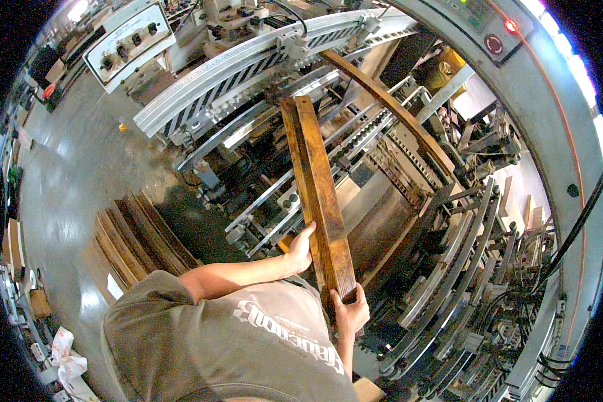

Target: The person picks up long wood planks from a stack and feeds them into an industrial wood-processing machine one at a time.

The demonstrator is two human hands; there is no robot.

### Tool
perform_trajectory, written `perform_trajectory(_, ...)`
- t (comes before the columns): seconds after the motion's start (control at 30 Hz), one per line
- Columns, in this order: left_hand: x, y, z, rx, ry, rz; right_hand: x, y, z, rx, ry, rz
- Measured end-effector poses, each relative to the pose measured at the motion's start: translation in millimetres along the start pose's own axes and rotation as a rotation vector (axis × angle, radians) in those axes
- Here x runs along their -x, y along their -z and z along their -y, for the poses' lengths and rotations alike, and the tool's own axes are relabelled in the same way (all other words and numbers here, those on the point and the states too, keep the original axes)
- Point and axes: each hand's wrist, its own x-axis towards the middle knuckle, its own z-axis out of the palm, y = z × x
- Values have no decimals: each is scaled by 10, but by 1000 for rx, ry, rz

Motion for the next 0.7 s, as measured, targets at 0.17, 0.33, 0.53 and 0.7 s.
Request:
perform_trajectory(0.17, 31, 25, -33, -76, -13, -46, -110, 148, -19, -23, -6, 43)
perform_trajectory(0.33, 52, 9, -58, -83, 23, -82, -93, 167, -14, -27, -12, 40)
perform_trajectory(0.53, 2, 60, -19, -33, -29, -2, 4, 42, 103, -18, -20, 9)
perform_trajectory(0.7, -20, 70, -14, 10, 19, 10, 21, 14, 226, -28, -69, 38)
